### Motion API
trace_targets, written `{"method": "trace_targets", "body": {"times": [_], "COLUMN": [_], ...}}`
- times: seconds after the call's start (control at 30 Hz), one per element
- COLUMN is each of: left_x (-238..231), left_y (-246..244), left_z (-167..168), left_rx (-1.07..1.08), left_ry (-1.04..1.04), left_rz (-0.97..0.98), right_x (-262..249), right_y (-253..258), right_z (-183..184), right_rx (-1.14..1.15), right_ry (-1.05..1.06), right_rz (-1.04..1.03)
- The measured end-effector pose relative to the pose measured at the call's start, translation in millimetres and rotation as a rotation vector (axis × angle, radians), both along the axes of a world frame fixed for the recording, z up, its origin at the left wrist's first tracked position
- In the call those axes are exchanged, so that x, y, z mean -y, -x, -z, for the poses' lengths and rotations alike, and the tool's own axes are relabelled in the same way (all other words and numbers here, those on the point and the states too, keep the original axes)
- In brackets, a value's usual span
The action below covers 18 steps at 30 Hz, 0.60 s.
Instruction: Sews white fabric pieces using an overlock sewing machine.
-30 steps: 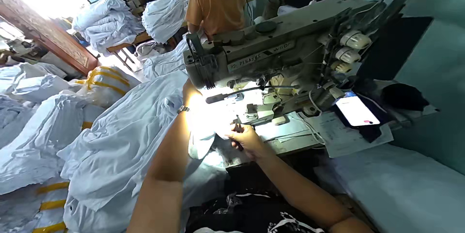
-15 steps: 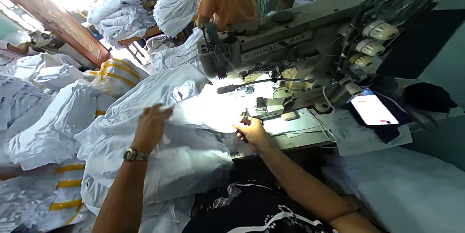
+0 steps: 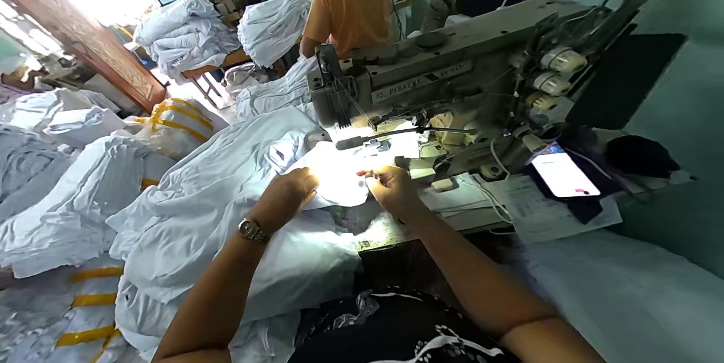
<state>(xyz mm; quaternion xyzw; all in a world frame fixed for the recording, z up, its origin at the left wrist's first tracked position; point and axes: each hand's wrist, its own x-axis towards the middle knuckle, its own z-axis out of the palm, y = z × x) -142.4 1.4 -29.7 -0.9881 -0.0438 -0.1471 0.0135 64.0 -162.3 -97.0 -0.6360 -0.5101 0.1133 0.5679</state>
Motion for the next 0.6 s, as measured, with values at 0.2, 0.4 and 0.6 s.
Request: {"method": "trace_targets", "body": {"times": [0.2, 0.4, 0.6], "left_x": [25.7, 39.8, 49.9], "left_y": [10.9, -9.6, -4.6], "left_z": [-63.3, -65.5, -69.1], "left_rx": [0.529, 0.520, 0.378], "left_ry": [-0.246, -0.333, 0.006], "left_rz": [-0.003, -0.010, -0.015], "right_x": [-14.9, -14.5, 37.0], "right_y": [-7.0, -4.9, 20.7], "right_z": [-15.6, -17.3, -51.3], "right_rx": [0.146, 0.131, -0.107], "right_ry": [0.197, 0.234, 0.045], "right_rz": [-0.022, -0.063, -0.334]}}
